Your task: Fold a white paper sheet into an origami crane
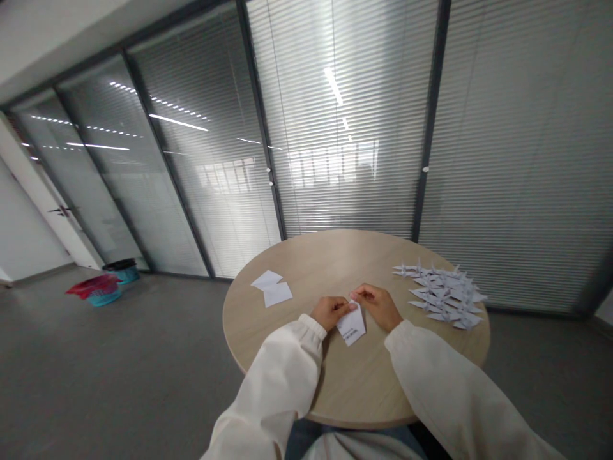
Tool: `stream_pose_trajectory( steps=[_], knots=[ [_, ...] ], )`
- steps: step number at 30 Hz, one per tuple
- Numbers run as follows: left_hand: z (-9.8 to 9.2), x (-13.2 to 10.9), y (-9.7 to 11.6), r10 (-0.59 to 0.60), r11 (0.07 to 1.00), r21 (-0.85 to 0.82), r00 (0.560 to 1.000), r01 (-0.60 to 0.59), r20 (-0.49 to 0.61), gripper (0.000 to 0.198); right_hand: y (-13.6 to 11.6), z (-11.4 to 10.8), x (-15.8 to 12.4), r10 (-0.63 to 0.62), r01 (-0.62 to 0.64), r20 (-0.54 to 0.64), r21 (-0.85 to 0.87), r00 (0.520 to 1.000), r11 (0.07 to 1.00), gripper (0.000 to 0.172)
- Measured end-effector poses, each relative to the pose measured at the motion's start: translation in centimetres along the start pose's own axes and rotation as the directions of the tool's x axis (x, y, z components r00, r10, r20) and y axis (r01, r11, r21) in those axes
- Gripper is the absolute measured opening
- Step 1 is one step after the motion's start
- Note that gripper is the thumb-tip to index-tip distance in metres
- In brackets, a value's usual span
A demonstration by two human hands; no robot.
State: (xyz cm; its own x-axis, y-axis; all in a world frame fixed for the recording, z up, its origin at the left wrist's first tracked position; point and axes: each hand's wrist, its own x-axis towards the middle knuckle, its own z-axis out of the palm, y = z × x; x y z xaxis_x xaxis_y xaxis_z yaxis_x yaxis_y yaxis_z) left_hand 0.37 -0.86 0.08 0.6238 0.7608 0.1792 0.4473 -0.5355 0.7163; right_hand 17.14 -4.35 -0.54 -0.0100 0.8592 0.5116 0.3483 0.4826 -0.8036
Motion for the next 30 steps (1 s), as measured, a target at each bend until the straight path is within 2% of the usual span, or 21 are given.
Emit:
stream_pose_trajectory(
  steps=[6, 18, 25, 30],
  knots=[
    [-0.17, -0.09, 0.41, -0.034, 0.999, 0.013, 0.999, 0.034, -0.029, 0.054, -0.13, 0.06, 0.16, 0.031, -0.032, 0.014, 0.06, 0.999, 0.998, 0.027],
    [-0.17, -0.24, 0.16, 0.071, 0.996, 0.052, 0.997, -0.07, -0.015, 0.05, -0.36, 0.21, 0.13, 0.079, -0.086, 0.061, 0.138, 0.995, 0.987, 0.027],
    [0.07, 0.02, -0.06, 0.018, 0.999, -0.031, 0.999, -0.017, 0.032, 0.048, -0.08, 0.29, 0.09, 0.051, -0.05, -0.006, 0.06, 0.999, 0.997, 0.024],
    [0.1, 0.16, -0.22, -0.033, 0.999, 0.025, 0.999, 0.033, 0.024, 0.047, 0.19, 0.06, 0.3, 0.06, -0.058, -0.072, 0.029, 0.996, 0.998, 0.025]
  ],
)
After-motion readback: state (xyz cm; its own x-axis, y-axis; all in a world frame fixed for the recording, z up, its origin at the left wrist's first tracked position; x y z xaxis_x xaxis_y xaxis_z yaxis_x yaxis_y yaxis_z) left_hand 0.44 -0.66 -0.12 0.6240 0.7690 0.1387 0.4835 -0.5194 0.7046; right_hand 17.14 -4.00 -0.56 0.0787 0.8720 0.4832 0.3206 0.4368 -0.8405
